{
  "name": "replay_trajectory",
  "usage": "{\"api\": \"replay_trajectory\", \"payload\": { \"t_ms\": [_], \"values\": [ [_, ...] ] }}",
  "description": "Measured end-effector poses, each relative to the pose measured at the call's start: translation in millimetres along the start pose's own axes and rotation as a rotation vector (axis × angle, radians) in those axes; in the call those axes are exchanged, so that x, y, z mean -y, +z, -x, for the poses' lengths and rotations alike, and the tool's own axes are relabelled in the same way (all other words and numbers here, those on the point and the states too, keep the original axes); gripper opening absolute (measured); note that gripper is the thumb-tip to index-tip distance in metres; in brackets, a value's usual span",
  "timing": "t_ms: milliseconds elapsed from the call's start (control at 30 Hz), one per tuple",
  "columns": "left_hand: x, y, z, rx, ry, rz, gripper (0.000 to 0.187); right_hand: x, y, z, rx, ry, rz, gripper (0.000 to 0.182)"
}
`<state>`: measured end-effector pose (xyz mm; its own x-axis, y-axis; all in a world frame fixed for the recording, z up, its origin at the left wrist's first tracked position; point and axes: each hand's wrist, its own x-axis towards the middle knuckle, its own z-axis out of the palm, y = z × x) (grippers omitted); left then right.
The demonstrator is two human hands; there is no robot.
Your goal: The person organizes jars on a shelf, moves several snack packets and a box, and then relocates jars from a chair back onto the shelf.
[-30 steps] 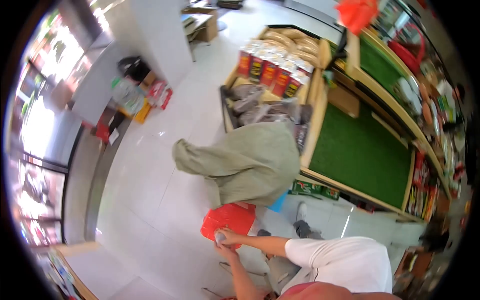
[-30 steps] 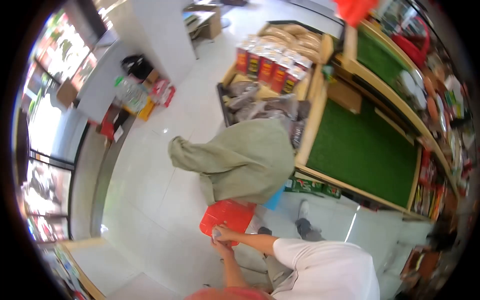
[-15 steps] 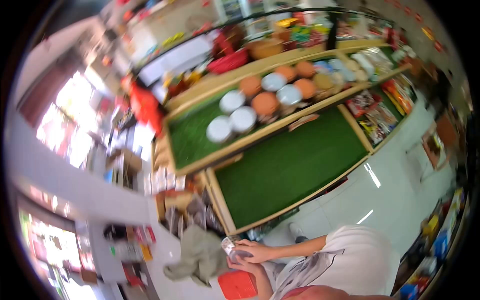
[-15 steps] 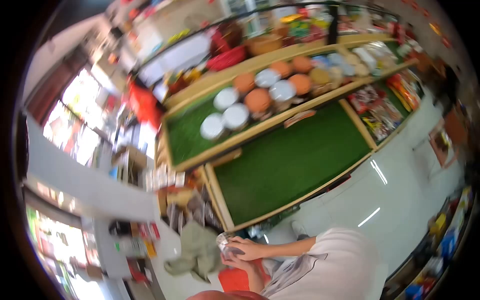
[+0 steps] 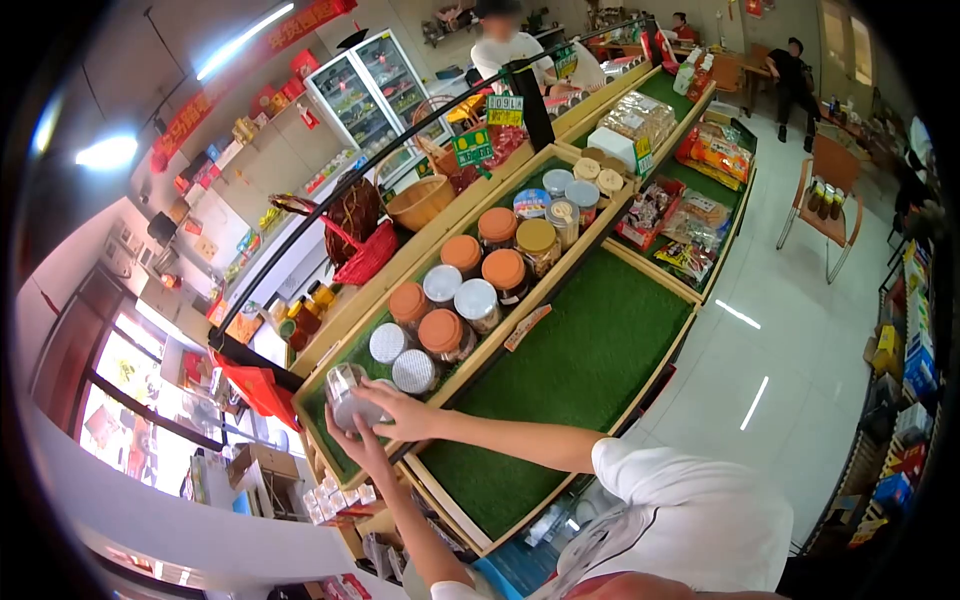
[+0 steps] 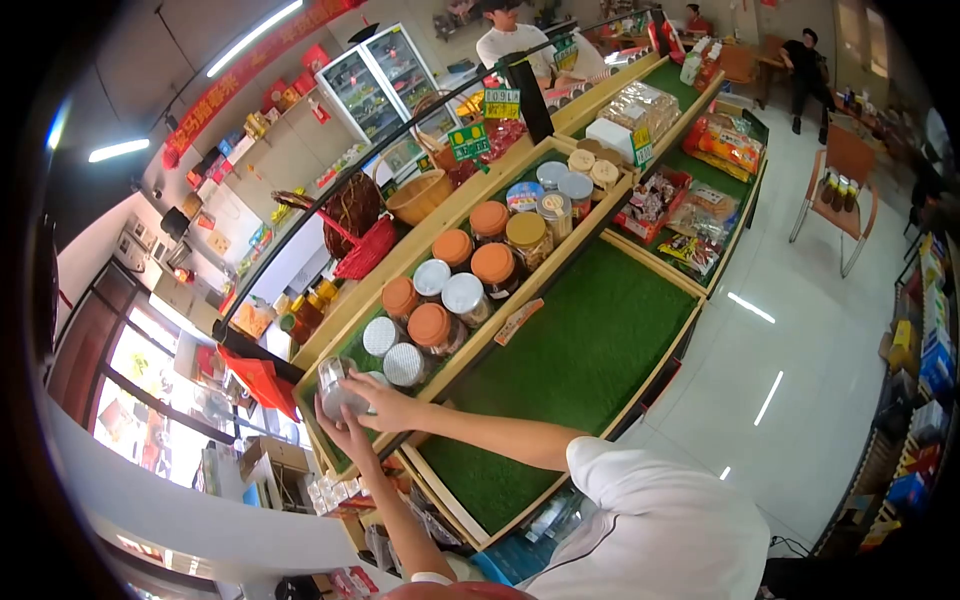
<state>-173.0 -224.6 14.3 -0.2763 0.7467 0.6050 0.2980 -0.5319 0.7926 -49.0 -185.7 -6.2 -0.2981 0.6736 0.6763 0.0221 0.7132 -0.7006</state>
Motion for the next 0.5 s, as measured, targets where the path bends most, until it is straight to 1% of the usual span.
{"api": "replay_trajectory", "payload": {
  "t_ms": [67,167,200,233,267,333,367,467,500],
  "values": [
    [35.2,3.6,-33.4,0.081,0.031,-0.015,0.051,-8.0,-11.2,-18.4,0.022,0.113,-0.043,0.077],
    [78.9,6.7,-63.9,0.165,0.038,-0.098,0.050,-59.6,5.4,-32.2,-0.072,0.124,0.141,0.080],
    [88.4,8.5,-73.1,0.190,0.041,-0.127,0.050,-58.8,4.5,-38.0,-0.062,0.151,0.096,0.080],
    [80.4,11.1,-74.8,0.172,0.000,-0.056,0.051,-53.8,2.7,-39.7,-0.051,0.178,0.049,0.081],
    [84.6,10.4,-81.5,0.168,0.032,-0.062,0.051,-49.1,1.9,-42.8,-0.037,0.210,-0.002,0.082],
    [95.6,6.2,-90.0,0.162,0.086,-0.082,0.051,-66.7,9.8,-54.3,-0.056,0.228,0.023,0.084],
    [101.2,5.0,-92.9,0.157,0.073,-0.047,0.051,-74.2,18.6,-57.6,-0.070,0.246,0.023,0.084],
    [131.0,1.6,-100.7,0.189,-0.070,-0.066,0.050,-80.8,26.2,-53.7,-0.086,0.296,0.115,0.089],
    [137.6,0.4,-105.5,0.194,-0.097,-0.035,0.050,-84.4,32.1,-55.7,-0.100,0.271,0.227,0.087]
  ]
}}
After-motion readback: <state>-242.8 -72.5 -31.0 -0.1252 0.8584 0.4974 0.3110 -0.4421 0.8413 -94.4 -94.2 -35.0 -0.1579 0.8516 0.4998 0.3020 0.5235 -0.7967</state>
